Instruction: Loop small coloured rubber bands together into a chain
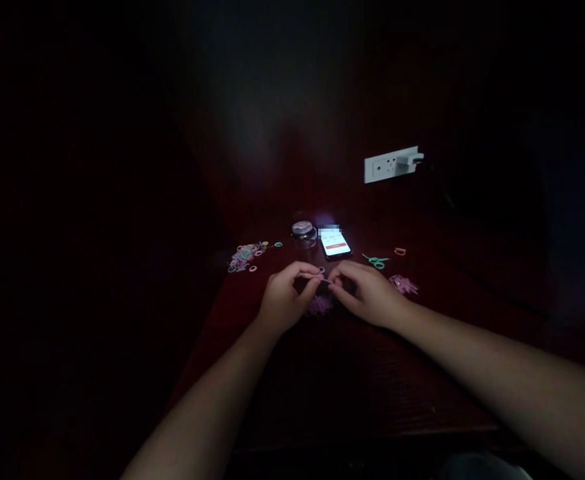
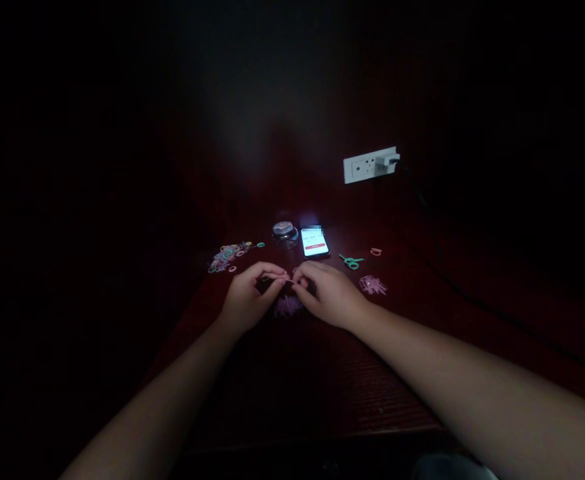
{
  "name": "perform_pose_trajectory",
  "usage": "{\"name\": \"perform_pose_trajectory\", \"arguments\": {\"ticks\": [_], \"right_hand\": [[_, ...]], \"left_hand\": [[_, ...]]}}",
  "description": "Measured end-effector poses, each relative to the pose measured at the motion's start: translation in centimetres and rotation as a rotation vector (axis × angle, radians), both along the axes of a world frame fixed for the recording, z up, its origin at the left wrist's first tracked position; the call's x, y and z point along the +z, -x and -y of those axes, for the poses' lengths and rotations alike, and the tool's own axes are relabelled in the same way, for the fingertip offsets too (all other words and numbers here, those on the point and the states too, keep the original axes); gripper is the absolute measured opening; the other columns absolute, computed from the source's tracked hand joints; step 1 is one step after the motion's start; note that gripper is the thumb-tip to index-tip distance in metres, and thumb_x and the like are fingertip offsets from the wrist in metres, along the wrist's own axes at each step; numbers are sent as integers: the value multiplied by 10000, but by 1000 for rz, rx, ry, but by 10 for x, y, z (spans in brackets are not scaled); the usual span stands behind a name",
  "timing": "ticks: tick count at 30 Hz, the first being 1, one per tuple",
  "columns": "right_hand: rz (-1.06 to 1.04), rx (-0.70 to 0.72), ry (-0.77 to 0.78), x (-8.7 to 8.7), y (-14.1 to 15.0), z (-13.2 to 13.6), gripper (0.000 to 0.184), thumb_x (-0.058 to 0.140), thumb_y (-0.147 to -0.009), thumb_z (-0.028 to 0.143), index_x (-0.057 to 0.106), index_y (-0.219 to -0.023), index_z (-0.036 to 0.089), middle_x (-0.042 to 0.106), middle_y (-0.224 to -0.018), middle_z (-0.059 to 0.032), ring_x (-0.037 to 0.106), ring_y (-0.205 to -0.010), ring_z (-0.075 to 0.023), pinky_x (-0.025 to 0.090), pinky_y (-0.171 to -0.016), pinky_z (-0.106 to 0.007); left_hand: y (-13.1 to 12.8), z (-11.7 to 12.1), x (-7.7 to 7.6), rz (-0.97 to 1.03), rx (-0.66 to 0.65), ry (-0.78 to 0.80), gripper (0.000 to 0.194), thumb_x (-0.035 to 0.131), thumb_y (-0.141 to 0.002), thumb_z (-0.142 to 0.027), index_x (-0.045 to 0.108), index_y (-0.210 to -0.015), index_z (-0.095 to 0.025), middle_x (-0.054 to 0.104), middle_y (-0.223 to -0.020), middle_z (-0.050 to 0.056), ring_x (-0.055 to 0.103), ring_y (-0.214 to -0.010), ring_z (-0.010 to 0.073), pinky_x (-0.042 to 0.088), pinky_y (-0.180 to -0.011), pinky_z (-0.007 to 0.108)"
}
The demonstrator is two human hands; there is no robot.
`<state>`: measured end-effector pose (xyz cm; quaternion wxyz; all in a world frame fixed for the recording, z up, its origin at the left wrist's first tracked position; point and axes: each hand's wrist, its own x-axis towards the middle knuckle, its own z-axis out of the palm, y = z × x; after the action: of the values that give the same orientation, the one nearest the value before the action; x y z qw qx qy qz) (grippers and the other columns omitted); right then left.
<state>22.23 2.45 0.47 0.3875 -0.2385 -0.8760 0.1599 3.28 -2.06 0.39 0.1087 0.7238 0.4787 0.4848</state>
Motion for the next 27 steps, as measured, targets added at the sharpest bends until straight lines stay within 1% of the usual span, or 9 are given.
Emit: {"name": "perform_pose_trajectory", "arguments": {"ticks": [4,8,12,16,19,23,27], "right_hand": [[-66,44,-10,-5,-3,-4,67,549,-895,188,558,-828,192,582,-768,-11,541,-708,-145,414,-665,-269],[-73,27,-33,-6,-3,-7,28,563,-881,174,579,-861,186,584,-772,-15,540,-706,-146,412,-658,-271],[-75,27,-54,-7,-5,-11,31,562,-874,161,582,-874,184,581,-777,-18,537,-712,-148,415,-663,-276],[-69,57,-72,-7,-6,-12,36,567,-873,168,588,-898,184,581,-802,-23,540,-742,-153,422,-680,-285],[-70,76,-67,-6,-6,-12,52,549,-879,155,592,-869,181,580,-798,-24,537,-740,-149,422,-676,-281],[-97,51,-55,-6,-7,-10,73,535,-881,145,585,-842,181,562,-755,-14,516,-699,-142,404,-633,-268],[-107,55,-21,-7,-7,-10,77,533,-887,146,586,-843,181,553,-743,-8,505,-679,-136,395,-610,-260]], "left_hand": [[-3,0,-2,-38,9,-39,101,656,-857,-239,648,-951,-204,718,-935,30,695,-847,158,563,-773,293],[-1,-1,-5,-81,22,-87,107,649,-860,-229,654,-963,-201,711,-955,36,681,-859,156,555,-797,309],[1,-3,-6,-102,-12,-117,114,646,-862,-226,654,-972,-198,707,-939,37,671,-852,157,550,-788,316],[0,-2,-4,-116,-30,-138,115,655,-859,-235,655,-967,-196,706,-931,36,665,-842,155,546,-773,315],[-1,-1,-3,-123,-43,-142,116,654,-863,-233,654,-972,-195,706,-926,32,665,-837,148,546,-764,307],[-1,-1,-4,-125,-74,-150,129,649,-867,-231,657,-992,-199,708,-932,37,665,-842,153,552,-761,314],[0,-2,-4,-130,-69,-158,129,644,-866,-215,655,-994,-202,706,-934,37,663,-837,155,551,-754,318]]}}
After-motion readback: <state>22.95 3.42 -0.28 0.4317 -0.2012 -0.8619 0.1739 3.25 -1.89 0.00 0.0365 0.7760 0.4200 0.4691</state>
